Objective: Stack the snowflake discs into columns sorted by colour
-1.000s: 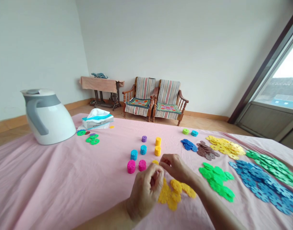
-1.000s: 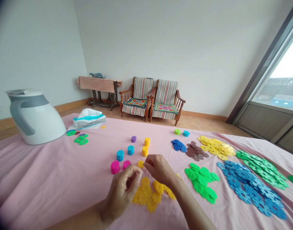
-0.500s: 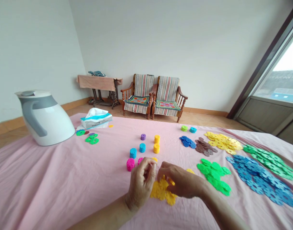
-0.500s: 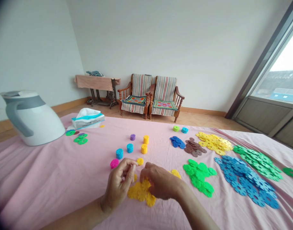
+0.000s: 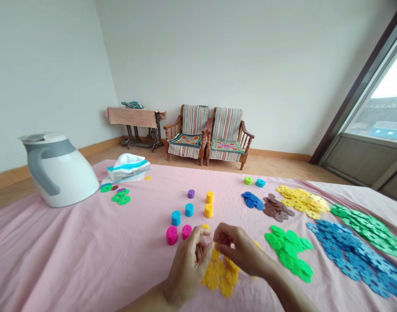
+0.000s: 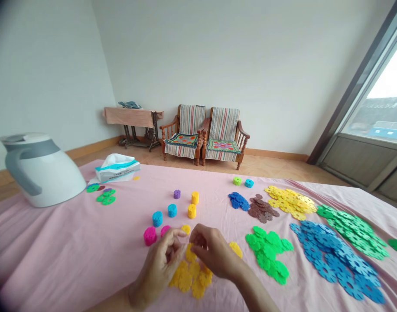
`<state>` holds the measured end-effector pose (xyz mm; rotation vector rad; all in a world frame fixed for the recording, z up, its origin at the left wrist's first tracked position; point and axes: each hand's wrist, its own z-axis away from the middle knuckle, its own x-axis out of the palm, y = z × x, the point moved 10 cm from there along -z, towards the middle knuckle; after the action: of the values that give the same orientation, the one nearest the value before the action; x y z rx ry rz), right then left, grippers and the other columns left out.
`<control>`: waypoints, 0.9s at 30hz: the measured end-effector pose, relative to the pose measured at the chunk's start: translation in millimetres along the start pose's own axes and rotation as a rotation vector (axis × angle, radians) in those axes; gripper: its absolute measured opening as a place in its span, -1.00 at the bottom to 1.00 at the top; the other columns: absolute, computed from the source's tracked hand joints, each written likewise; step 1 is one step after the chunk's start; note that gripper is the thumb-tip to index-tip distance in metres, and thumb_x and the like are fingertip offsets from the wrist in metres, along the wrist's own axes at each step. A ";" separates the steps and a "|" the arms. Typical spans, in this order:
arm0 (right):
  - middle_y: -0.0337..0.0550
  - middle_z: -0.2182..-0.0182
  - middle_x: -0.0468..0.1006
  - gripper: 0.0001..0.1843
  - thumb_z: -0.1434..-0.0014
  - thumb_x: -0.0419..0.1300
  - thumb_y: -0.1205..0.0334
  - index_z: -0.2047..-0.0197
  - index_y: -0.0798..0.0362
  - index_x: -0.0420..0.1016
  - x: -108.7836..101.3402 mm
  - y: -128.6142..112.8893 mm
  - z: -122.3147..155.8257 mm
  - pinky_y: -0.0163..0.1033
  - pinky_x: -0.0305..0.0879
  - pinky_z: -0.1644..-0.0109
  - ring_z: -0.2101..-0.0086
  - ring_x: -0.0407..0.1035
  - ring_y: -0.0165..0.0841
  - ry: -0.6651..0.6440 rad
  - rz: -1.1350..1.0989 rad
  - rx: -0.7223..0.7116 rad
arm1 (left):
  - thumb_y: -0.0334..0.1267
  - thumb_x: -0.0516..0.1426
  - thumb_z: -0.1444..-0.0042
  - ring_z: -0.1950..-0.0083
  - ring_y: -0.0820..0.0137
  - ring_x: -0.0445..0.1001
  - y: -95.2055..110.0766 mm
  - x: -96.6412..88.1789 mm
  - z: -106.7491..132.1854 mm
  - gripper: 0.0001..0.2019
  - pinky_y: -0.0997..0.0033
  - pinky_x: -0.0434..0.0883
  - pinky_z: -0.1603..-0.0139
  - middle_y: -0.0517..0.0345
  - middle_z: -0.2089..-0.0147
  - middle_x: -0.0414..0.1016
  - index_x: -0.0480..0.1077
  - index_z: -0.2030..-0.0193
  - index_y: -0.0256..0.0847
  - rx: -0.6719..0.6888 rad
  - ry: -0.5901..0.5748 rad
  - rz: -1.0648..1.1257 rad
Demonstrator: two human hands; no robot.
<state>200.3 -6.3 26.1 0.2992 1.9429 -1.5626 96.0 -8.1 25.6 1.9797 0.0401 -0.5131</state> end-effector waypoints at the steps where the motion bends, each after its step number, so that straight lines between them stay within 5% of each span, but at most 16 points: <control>1: -0.31 0.50 0.36 -0.87 -0.02 0.03 0.46 0.36 0.08 0.31 -5.8 -0.5 -0.6 -0.40 0.16 0.39 0.47 0.22 -0.51 0.060 -0.065 -0.015 | -0.21 0.02 -0.19 0.50 0.47 0.31 -3.0 1.2 -0.3 -0.79 0.56 0.27 0.49 0.25 0.50 0.29 0.25 0.08 -0.24 -0.020 -0.005 -0.008; 4: -0.29 0.47 0.38 -0.90 -0.03 0.04 0.44 0.36 0.08 0.32 -15.3 -1.3 -0.1 -0.37 0.22 0.34 0.43 0.26 -0.49 0.166 -0.186 -0.042 | -0.17 0.01 -0.20 0.50 0.45 0.30 -10.0 2.7 -1.7 -0.74 0.55 0.27 0.49 0.27 0.53 0.26 0.22 0.02 -0.24 -0.059 -0.009 -0.038; 11: -0.27 0.48 0.41 -0.87 -0.01 0.06 0.46 0.38 0.08 0.36 -8.3 -3.6 0.4 -0.37 0.25 0.34 0.44 0.28 -0.48 0.182 -0.256 -0.043 | -0.10 -0.05 -0.22 0.53 0.49 0.23 -11.7 14.8 -5.2 -0.69 0.60 0.19 0.54 0.22 0.55 0.25 0.26 0.45 -0.24 -0.053 -0.122 -0.017; 20: -0.19 0.40 0.47 -0.63 0.02 0.21 0.33 0.08 0.02 0.39 4.3 -11.0 1.1 -0.34 0.32 0.34 0.45 0.35 -0.44 0.247 -0.148 -0.223 | 0.13 0.01 -0.11 0.61 0.53 0.08 -26.5 6.5 -7.0 -0.59 0.61 0.14 0.63 0.33 0.61 0.05 0.18 0.49 -0.20 -0.206 0.000 0.260; 27: -0.21 0.43 0.45 -0.63 0.00 0.24 0.25 0.07 -0.01 0.39 10.3 -3.9 0.4 -0.32 0.32 0.31 0.48 0.35 -0.44 0.278 -0.086 -0.264 | 0.27 0.02 0.00 0.62 0.54 0.08 -38.4 10.8 -5.0 -0.50 0.59 0.16 0.63 0.33 0.61 0.06 0.24 0.47 -0.22 -0.268 -0.001 0.331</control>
<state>190.3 -9.8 23.1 0.3398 2.3770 -1.3512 97.9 11.6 -9.4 1.6806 -0.2067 -0.2763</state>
